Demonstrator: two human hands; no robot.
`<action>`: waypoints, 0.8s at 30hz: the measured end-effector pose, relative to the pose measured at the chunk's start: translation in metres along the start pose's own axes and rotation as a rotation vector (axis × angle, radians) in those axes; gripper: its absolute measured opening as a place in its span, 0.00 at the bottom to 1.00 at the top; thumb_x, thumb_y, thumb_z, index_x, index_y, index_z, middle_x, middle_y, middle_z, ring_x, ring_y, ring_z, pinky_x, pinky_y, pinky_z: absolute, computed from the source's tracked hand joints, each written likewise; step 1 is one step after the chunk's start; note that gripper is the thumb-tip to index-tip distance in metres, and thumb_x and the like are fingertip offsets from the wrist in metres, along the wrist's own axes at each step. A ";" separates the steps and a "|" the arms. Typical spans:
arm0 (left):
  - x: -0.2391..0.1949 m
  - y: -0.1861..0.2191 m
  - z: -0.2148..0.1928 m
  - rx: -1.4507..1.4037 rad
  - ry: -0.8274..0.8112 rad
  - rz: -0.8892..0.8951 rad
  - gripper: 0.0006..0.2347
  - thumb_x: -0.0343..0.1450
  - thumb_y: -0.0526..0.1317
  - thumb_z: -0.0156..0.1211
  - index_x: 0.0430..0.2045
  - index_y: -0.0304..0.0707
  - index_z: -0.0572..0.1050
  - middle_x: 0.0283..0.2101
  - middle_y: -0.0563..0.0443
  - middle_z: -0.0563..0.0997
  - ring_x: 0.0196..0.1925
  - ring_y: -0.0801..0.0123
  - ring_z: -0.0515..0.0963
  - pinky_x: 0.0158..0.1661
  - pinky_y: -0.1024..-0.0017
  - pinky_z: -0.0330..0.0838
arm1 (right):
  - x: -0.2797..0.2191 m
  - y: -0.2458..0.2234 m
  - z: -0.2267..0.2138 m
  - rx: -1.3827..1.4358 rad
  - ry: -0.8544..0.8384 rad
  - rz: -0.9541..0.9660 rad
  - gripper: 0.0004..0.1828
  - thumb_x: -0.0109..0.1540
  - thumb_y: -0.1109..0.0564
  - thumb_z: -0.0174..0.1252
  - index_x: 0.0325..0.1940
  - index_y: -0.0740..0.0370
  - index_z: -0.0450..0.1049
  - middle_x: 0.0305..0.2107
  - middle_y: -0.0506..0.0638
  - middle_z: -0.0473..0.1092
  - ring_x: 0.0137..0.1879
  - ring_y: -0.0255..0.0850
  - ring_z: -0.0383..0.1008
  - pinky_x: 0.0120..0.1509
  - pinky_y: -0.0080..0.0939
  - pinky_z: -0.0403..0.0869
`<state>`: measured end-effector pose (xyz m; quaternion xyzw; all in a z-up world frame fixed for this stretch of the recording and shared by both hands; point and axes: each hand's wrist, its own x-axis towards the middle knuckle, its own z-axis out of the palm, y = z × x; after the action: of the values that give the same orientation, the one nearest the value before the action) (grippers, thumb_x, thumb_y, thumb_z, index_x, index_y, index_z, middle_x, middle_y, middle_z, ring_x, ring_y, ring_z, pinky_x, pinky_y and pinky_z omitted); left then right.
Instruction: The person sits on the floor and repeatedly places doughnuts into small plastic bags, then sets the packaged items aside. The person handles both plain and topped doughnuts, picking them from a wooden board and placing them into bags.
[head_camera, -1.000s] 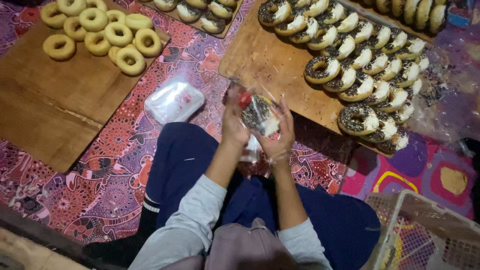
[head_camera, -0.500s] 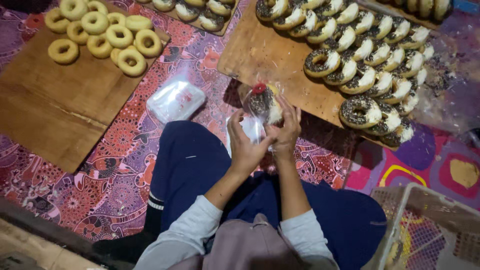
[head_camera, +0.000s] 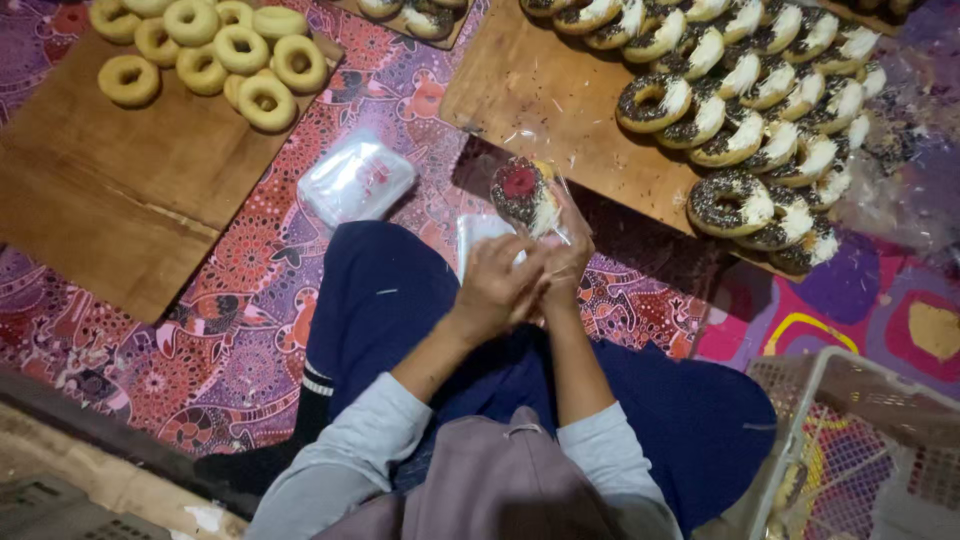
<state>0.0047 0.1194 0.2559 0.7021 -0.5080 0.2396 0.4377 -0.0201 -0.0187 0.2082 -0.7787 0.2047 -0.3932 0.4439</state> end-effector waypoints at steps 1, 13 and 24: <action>-0.002 -0.004 -0.004 -0.007 -0.001 -0.060 0.18 0.65 0.42 0.65 0.45 0.30 0.74 0.40 0.41 0.76 0.42 0.51 0.75 0.43 0.57 0.68 | -0.004 -0.002 0.002 0.057 0.005 0.119 0.23 0.66 0.55 0.61 0.65 0.60 0.74 0.62 0.54 0.73 0.67 0.44 0.76 0.73 0.42 0.75; -0.049 -0.009 -0.020 -0.012 -0.228 -0.095 0.15 0.64 0.42 0.67 0.40 0.34 0.77 0.45 0.40 0.79 0.53 0.47 0.78 0.56 0.50 0.64 | -0.019 -0.017 0.011 0.042 -0.195 0.199 0.38 0.54 0.55 0.71 0.69 0.63 0.71 0.58 0.55 0.76 0.56 0.38 0.78 0.64 0.37 0.75; -0.100 -0.021 -0.098 -0.150 0.201 -0.441 0.01 0.75 0.31 0.62 0.36 0.36 0.80 0.44 0.47 0.85 0.51 0.59 0.87 0.61 0.62 0.79 | -0.048 -0.079 -0.002 -0.014 -0.884 0.309 0.20 0.62 0.53 0.65 0.57 0.60 0.76 0.29 0.53 0.78 0.28 0.36 0.74 0.33 0.40 0.72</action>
<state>-0.0024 0.2560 0.2190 0.7341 -0.3129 0.1687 0.5786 -0.0532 0.0534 0.2555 -0.8349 0.1122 0.0486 0.5367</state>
